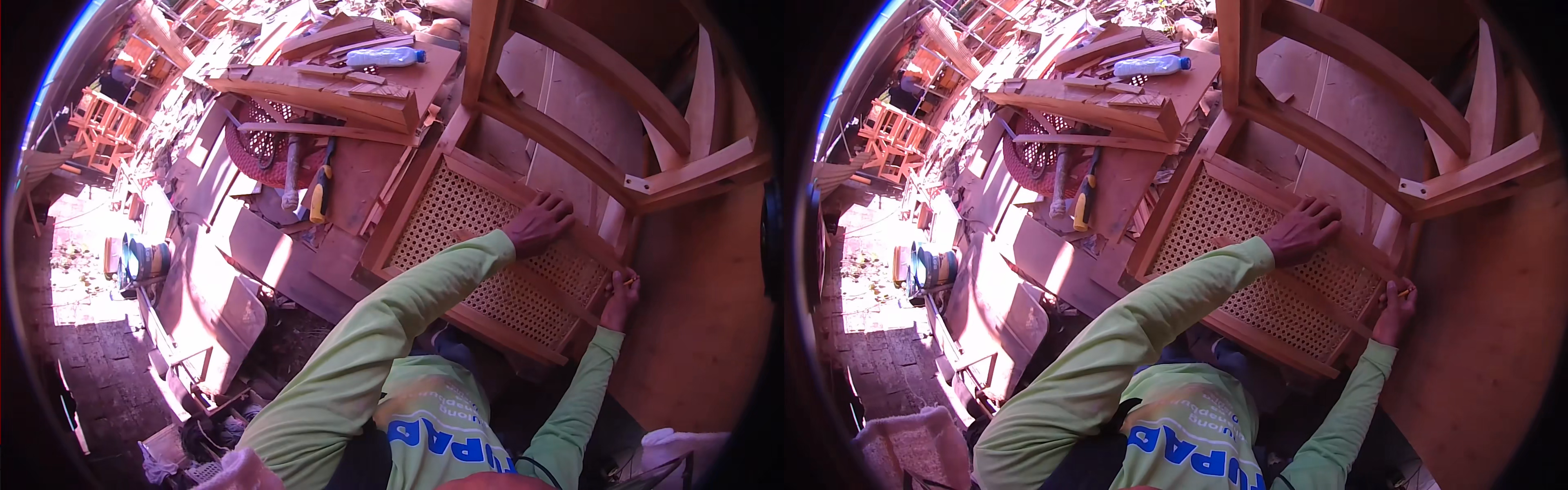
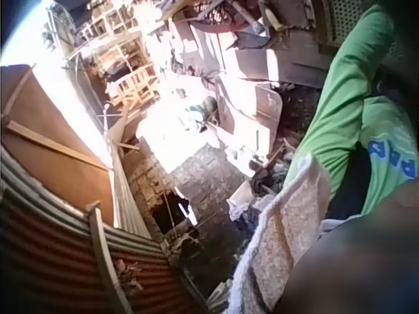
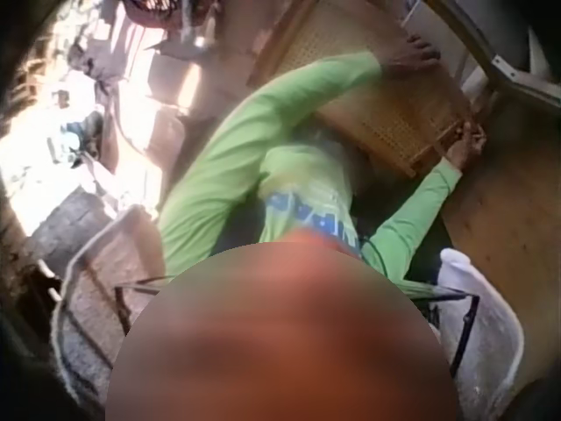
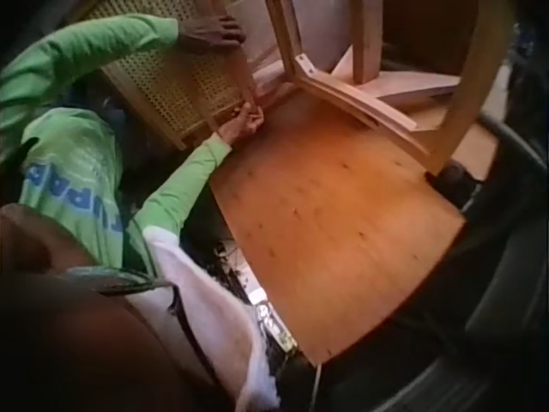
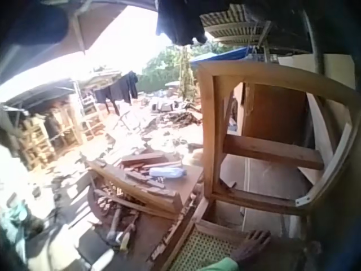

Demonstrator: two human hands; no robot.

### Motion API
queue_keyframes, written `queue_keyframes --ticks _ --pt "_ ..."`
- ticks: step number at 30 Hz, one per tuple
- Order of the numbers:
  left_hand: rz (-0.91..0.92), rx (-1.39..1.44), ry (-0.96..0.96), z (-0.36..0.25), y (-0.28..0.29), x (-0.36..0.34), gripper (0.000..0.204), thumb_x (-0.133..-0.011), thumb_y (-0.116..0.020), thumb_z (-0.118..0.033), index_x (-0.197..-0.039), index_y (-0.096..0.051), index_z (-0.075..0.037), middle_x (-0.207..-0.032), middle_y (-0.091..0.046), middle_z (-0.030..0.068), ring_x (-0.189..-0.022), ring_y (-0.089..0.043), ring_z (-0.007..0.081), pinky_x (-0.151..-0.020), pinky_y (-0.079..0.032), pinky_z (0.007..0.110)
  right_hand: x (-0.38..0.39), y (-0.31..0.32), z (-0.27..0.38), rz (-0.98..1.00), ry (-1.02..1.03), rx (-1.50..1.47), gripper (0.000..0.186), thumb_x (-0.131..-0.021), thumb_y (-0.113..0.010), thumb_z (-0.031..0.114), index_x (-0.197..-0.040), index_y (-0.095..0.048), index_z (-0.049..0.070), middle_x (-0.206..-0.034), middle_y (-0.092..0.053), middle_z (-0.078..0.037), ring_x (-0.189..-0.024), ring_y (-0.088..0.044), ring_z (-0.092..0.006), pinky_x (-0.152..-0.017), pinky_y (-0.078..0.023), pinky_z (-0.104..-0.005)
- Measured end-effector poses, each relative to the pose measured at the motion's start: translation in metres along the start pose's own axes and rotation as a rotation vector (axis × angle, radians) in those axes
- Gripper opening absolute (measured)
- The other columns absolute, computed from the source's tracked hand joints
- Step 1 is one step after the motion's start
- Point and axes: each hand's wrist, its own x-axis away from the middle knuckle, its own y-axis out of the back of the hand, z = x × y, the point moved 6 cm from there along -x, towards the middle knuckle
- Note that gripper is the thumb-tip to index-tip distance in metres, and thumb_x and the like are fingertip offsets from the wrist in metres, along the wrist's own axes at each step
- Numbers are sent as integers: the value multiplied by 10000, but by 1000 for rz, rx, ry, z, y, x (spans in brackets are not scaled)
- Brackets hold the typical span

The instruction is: Attaching wooden trim strips to the cane seat of a wooden chair.

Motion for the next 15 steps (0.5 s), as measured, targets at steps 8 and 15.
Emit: queue_keyframes --ticks 8,15 --pt "-4 53 -5 0 7 -2 294 -847 -660 -149 -1119 -613 -47 -1235 -588 152 -1217 -565 374 -1053 -443 526 0 -4 0 0 4 -39 358 -962 -779 121 -1269 -604 63 -946 -618 24 -688 -551 -63 -619 -424 -236" --pt "-3 58 -4 -2 9 -3 306 -822 -683 -143 -1114 -620 -75 -1234 -590 139 -1230 -560 368 -1051 -443 516 0 -1 -7 -18 15 -76 370 -964 -776 119 -1280 -590 65 -946 -611 20 -691 -546 -70 -628 -426 -244"
